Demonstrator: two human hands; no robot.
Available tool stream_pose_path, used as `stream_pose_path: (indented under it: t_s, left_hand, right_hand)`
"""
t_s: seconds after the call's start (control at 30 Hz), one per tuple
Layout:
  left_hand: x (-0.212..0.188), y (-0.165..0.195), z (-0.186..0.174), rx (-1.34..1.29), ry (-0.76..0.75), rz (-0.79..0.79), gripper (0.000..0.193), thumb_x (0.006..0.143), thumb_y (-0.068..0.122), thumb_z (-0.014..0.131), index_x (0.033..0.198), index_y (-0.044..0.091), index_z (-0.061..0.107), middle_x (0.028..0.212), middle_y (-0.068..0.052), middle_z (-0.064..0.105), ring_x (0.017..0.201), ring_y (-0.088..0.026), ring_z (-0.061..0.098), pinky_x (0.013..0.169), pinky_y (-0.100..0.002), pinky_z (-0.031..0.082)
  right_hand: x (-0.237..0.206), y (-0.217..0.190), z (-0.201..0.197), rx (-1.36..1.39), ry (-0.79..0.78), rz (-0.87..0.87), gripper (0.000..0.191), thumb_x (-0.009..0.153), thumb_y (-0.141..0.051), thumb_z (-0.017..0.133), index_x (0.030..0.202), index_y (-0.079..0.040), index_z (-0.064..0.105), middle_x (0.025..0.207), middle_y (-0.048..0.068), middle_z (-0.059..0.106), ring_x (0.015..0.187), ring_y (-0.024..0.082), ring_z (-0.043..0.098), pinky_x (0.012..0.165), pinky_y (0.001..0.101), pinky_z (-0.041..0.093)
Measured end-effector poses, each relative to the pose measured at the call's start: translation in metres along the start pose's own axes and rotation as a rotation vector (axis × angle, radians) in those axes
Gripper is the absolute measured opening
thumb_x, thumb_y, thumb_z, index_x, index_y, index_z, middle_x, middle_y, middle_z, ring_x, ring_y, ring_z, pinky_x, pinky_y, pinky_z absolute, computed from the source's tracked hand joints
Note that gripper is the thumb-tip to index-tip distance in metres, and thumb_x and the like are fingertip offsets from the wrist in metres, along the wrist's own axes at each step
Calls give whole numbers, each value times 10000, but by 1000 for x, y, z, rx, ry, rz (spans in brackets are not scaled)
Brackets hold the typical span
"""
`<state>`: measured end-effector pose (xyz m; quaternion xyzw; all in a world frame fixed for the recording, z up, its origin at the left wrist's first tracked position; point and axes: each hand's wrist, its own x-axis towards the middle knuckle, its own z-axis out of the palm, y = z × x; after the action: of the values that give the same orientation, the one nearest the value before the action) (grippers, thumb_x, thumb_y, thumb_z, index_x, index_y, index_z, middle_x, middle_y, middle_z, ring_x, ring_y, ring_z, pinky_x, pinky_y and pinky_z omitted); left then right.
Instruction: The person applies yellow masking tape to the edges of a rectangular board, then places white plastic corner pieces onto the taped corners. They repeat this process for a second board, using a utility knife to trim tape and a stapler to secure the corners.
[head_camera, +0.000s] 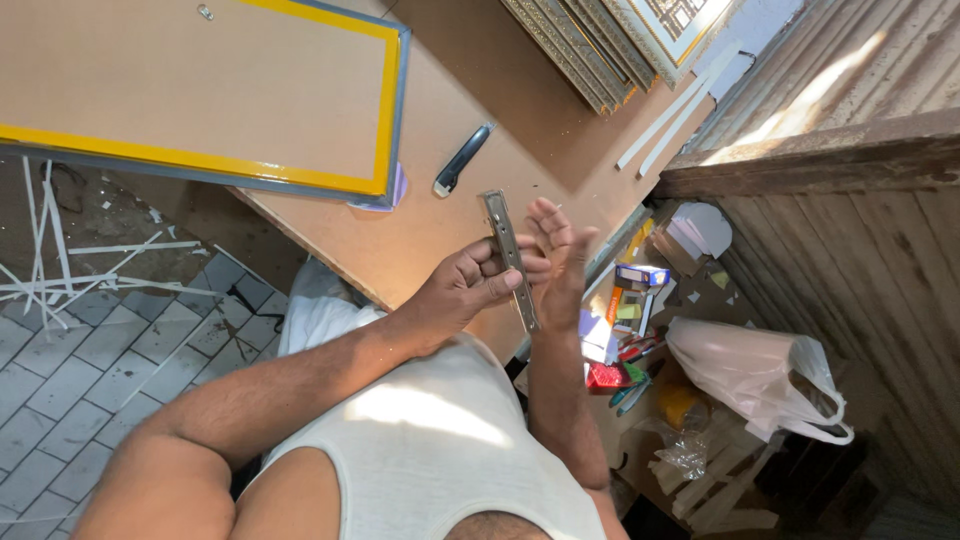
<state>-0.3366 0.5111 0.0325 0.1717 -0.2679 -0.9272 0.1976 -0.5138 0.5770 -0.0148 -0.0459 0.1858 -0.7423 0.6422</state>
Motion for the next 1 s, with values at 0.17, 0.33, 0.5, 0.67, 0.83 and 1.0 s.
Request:
stream_pose_path:
  t_s: [0.17, 0.33, 0.5, 0.67, 0.83, 1.0]
  left_hand:
    - [4, 6, -28, 75, -144, -184, 394, 1035, 197, 609, 1374, -1, 586, 1299, -82, 673, 1177, -168, 685, 1029, -350, 570]
    - [12, 19, -78, 784, 177, -83, 301, 907, 274, 811, 1030, 3, 766, 1019, -138, 814, 915, -205, 782, 797, -328, 640]
    - [11, 71, -160, 1797, 150, 549, 653, 639, 319, 913, 1169, 48, 644, 1140, -138, 596, 1087, -362, 583, 941, -508, 455]
    - [18, 101, -207, 1954, -92, 522, 559, 751, 348, 842, 1191, 82, 622, 1266, -122, 565, 1249, -316, 506, 1073, -506, 377]
    - [34, 117, -225, 1926, -191, 489, 576, 804, 343, 793, 1311, 141, 605, 1306, -98, 560, 1288, -301, 501, 1063, -499, 364]
    - [53, 129, -226, 1943, -346, 439, 753, 766, 337, 788, 1468, 173, 571, 1481, -169, 448, 1262, -349, 468, 1004, -506, 346]
  right_hand:
    - [-7, 25, -46, -201, 197, 394, 780, 962, -636, 483, 1308, 52, 605, 1134, 174, 675, 977, 191, 697, 807, 290, 594]
    - [-13, 38, -49, -258, 503, 2, 374, 1048, -433, 528, 1200, -109, 637, 1042, 78, 716, 954, 201, 724, 876, 360, 612]
    - [0, 49, -26, -1533, 639, 187, 401, 993, -434, 650, 1065, -43, 701, 848, 133, 713, 777, 265, 704, 718, 412, 565]
    - [14, 100, -21, -2048, 715, 323, 375, 929, -417, 680, 946, -42, 678, 861, 193, 727, 849, 411, 696, 719, 494, 527]
    - [17, 127, -37, -2104, 735, 191, 373, 914, -406, 685, 919, -34, 656, 873, 203, 718, 865, 430, 694, 754, 515, 545]
    - [26, 129, -51, -2200, 749, 411, 435, 906, -464, 687, 907, -30, 675, 919, 212, 719, 916, 429, 680, 773, 525, 536]
